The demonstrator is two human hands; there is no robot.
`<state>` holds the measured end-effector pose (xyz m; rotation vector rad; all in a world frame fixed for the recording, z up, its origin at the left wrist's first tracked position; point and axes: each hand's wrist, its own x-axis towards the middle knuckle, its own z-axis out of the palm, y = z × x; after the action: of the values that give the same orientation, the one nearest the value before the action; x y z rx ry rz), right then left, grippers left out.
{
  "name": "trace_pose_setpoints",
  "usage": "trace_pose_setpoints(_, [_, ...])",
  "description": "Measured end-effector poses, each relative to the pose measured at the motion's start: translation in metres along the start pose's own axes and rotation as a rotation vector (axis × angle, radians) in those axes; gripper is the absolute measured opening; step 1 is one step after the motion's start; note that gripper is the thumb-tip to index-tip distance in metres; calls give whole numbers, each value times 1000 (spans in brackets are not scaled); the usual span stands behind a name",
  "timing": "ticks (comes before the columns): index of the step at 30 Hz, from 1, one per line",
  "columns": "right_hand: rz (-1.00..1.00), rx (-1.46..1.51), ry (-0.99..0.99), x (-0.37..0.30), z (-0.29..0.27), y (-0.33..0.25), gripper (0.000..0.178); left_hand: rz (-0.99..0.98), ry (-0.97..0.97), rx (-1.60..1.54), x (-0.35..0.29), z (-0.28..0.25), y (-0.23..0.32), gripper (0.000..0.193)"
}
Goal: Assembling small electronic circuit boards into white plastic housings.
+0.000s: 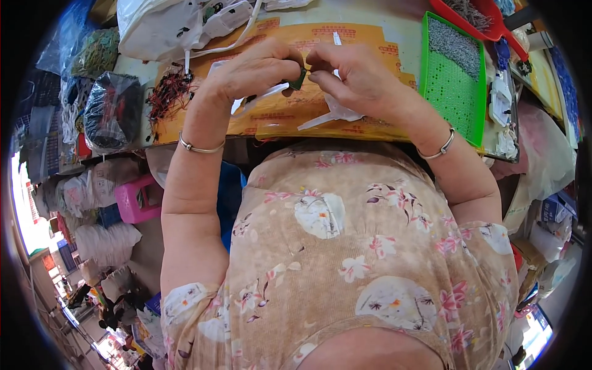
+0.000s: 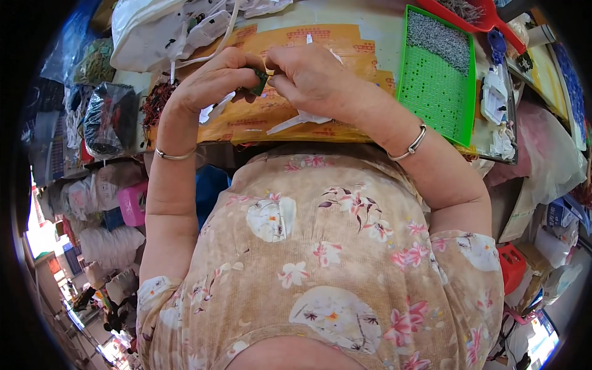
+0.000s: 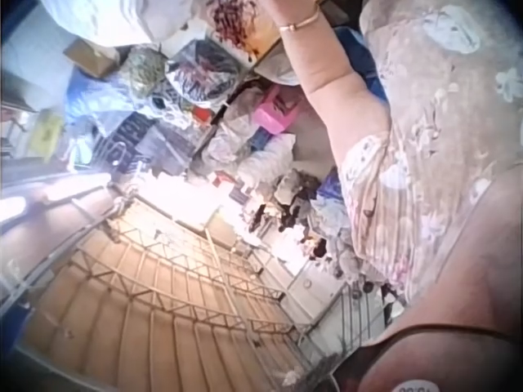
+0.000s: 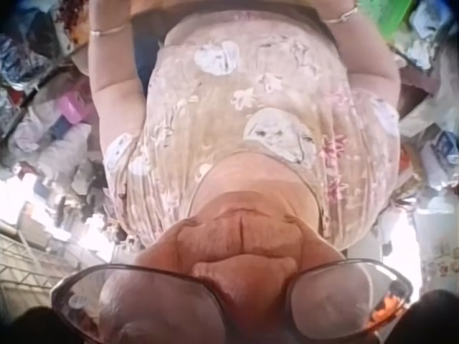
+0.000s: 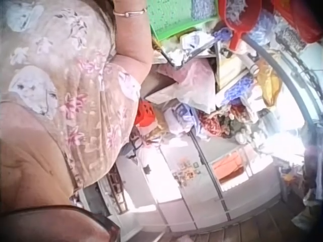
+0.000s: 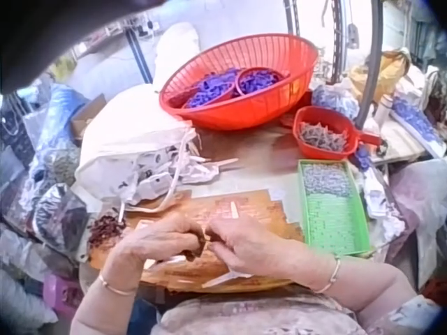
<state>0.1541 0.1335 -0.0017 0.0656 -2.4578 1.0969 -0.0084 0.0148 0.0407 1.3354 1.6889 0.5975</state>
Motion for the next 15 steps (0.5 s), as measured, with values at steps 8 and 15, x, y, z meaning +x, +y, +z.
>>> trace_pose_setpoints(8, [-22,-49,29,4,4,4,15,75,-31,-32,0,2,-3,28])
trace_pose_setpoints(15, [-81,171,-90,3,-3,8,10,72,-53,-135,-9,10,21,20])
